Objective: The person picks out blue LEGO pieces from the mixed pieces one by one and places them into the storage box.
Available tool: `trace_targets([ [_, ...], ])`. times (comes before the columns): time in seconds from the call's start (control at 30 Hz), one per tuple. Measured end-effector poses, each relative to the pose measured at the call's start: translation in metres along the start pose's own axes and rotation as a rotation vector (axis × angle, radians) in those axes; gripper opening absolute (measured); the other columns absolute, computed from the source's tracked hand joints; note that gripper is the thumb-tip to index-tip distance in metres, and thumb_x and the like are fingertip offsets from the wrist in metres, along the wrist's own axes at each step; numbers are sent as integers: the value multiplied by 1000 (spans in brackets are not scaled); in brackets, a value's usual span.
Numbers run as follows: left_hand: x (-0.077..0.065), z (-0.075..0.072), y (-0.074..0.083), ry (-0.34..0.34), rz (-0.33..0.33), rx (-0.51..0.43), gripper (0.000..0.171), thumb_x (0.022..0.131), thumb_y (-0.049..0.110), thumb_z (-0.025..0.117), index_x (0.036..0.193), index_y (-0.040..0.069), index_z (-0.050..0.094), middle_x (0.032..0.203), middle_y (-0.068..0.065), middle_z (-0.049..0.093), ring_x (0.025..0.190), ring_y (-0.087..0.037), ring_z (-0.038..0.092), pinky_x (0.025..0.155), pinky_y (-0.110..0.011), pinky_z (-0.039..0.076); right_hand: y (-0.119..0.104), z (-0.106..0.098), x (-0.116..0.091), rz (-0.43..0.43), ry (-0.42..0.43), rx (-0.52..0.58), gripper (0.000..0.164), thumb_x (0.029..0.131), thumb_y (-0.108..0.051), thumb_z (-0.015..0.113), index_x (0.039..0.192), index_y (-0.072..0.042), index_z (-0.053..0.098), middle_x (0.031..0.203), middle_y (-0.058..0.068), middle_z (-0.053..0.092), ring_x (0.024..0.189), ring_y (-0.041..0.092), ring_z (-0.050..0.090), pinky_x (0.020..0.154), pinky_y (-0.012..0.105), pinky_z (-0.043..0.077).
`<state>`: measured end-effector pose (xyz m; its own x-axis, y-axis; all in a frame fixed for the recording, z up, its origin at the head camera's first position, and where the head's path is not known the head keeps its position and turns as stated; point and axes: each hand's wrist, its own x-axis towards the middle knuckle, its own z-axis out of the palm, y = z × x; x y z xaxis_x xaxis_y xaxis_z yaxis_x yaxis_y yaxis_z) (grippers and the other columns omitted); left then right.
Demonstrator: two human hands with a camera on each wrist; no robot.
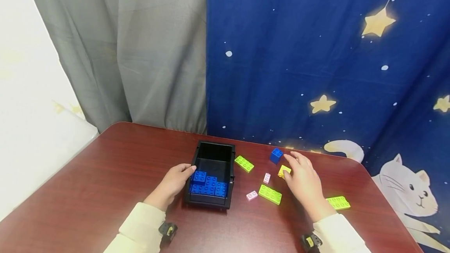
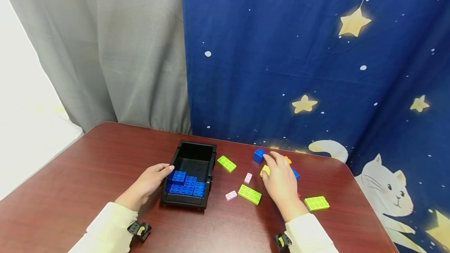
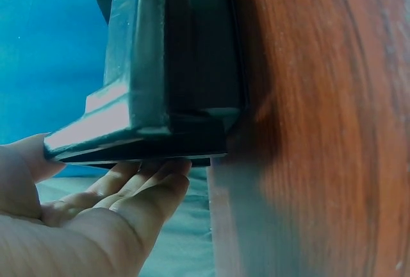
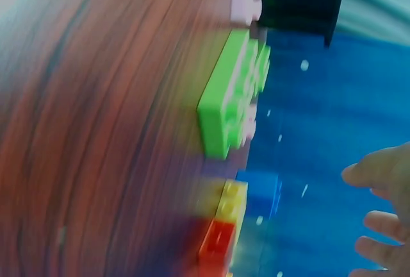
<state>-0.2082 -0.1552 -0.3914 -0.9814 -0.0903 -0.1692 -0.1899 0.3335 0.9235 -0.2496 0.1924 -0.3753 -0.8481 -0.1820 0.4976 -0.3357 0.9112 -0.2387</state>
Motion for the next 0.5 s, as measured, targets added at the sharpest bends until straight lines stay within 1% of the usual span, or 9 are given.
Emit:
trace_targets([
  [0.17, 1, 1, -1, 1, 8, 1, 50, 102, 27, 46, 137, -9, 43, 140, -31, 43, 131, -46, 39, 107, -61, 30, 18, -4, -2, 60, -65, -43, 50, 79, -5, 73, 126, 2, 59, 131, 27, 52, 123, 46, 45, 94, 62, 44],
  [0.5, 1, 0, 0, 1, 0, 7, 51, 102, 28, 46, 137, -9, 43, 140, -31, 43, 132, -46, 38, 107, -61, 30, 36, -8, -3, 194, -158, -69, 55, 81, -9, 73, 130, 6, 53, 134, 29, 46, 123, 48, 42, 93, 64, 43],
])
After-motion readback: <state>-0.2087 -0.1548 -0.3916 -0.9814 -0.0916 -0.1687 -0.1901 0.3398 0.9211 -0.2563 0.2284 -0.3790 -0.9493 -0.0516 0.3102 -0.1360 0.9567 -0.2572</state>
